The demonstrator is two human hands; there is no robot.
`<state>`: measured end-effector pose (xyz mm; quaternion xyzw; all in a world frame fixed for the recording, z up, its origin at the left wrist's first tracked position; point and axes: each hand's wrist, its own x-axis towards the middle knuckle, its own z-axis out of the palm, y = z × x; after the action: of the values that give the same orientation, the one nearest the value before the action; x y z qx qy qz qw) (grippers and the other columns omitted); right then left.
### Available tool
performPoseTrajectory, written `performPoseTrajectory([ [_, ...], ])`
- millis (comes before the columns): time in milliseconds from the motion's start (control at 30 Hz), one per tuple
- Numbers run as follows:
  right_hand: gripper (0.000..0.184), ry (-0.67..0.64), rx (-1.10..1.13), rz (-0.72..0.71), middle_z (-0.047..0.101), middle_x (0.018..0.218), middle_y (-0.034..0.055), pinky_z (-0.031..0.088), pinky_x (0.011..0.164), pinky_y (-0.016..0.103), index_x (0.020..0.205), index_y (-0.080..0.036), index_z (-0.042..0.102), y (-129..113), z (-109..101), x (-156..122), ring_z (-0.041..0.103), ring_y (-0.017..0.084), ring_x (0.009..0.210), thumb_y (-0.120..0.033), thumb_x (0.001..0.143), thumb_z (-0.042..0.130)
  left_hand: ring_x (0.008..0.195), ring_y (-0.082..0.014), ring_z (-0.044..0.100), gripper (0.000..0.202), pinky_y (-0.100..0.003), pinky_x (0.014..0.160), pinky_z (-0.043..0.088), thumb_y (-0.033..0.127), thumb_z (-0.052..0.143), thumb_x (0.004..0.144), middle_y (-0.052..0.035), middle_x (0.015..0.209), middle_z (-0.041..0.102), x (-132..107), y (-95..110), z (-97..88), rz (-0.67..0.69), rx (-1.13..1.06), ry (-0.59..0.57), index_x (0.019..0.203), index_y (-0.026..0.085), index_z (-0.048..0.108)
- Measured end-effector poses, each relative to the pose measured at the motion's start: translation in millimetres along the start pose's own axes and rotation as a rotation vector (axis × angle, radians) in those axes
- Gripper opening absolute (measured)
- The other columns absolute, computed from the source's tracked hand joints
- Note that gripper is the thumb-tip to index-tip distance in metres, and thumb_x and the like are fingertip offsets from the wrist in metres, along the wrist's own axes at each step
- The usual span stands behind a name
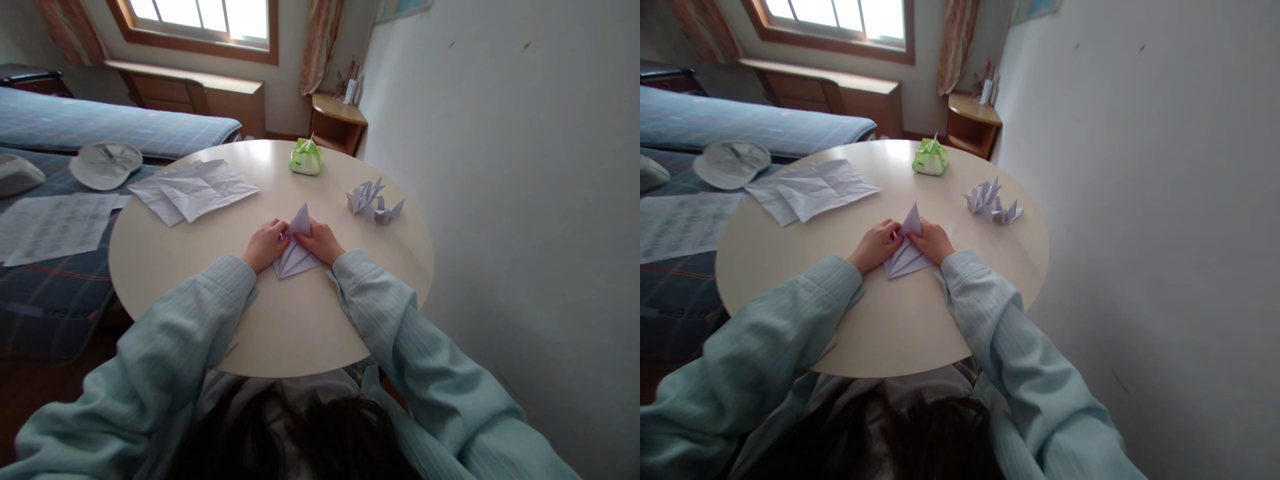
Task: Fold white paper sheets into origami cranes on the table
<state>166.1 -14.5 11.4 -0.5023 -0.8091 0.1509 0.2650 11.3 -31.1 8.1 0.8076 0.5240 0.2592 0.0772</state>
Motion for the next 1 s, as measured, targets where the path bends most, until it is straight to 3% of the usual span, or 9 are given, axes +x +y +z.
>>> performPoseTrajectory([
  [1000, 0.020, -0.006, 0.004, 0.001, 0.066, 0.084, 0.0073, 0.040, 0.065, 0.024, 0.088, -0.013, 0.060, -0.3, -0.5, -0.1, 0.058, 0.017, 0.074, -0.027, 0.077, 0.052, 0.073, -0.0160, 0.052, 0.011, -0.028, 0.069, 0.043, 0.022, 0.044, 0.077, -0.0045, 0.077, 0.054, 0.2, -0.3, -0.7, 0.019, 0.004, 0.005, 0.080, 0.017, 0.053],
])
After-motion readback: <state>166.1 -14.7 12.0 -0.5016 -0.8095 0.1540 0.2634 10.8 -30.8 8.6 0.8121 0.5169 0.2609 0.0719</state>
